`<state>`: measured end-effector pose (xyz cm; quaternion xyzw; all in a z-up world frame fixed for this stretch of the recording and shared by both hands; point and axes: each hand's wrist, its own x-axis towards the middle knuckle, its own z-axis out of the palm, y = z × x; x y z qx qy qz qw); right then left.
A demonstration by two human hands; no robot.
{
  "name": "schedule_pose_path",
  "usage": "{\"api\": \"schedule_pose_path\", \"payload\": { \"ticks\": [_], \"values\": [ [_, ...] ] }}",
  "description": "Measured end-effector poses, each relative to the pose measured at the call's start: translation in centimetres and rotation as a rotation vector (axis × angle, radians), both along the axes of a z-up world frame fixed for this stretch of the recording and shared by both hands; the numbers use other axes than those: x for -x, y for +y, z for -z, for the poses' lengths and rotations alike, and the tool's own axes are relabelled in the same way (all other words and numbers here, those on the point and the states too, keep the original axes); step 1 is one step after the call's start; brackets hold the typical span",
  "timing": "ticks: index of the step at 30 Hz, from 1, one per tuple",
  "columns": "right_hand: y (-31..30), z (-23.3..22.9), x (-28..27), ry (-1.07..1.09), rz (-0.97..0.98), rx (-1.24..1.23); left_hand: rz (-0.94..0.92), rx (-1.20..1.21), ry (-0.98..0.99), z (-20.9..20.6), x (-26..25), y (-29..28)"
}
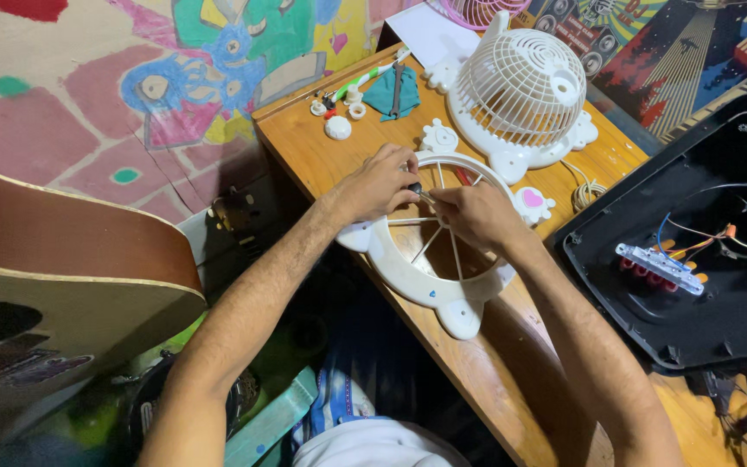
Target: The person disassembles a small white electric fan on a wooden table. They remove the front grille, unscrew and detach the fan blades from the motor, and then remove the rear grille and motor housing. A screwdriver is used to loosen screws during the process.
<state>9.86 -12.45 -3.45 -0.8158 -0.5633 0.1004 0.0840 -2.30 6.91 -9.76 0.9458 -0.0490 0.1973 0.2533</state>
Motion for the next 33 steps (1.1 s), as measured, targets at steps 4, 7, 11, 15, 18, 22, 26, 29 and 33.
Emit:
{"api": "schedule_pose_path", "payload": {
  "ticks": [4, 7, 11, 15, 18, 22, 26, 29, 33],
  "values": [
    [0.7, 0.4, -0.9, 0.212, 0.024, 0.026, 0.007, 0.030, -0.021, -0.2, 0.0, -0.1],
    [0.7, 0.6, -1.5, 0.220, 0.017, 0.023, -0.012, 0.086, -0.050, -0.4, 0.5, -0.1],
    [0.7, 0.2, -2.2, 0.131, 0.014, -0.077, -0.072, 0.027, -0.205, -1.0, 1.2, 1.6],
    [2.0, -0.3, -2.3, 0.101, 0.040, -0.111, -0.284, -0.029, -0.169, -1.2, 1.3, 4.9],
    [3.8, -0.3, -2.2, 0.122, 0.074, -0.109, -0.420, -0.080, -0.267, -0.6, 0.8, 7.4],
    [5.7, 0.3, -2.1, 0.100, 0.023, -0.161, -0.526, -0.078, -0.253, 1.0, 0.0, 10.4],
    [7.3, 0.9, -2.4, 0.078, 0.005, -0.158, -0.561, -0.087, -0.177, 2.1, -0.6, 12.1],
    [7.9, 1.0, -2.4, 0.084, 0.014, -0.140, -0.557, -0.091, -0.199, 2.6, -0.8, 12.8],
    [8.4, 0.6, -2.3, 0.102, 0.029, -0.140, -0.564, -0.035, -0.140, 2.8, -1.0, 13.3]
  ]
}}
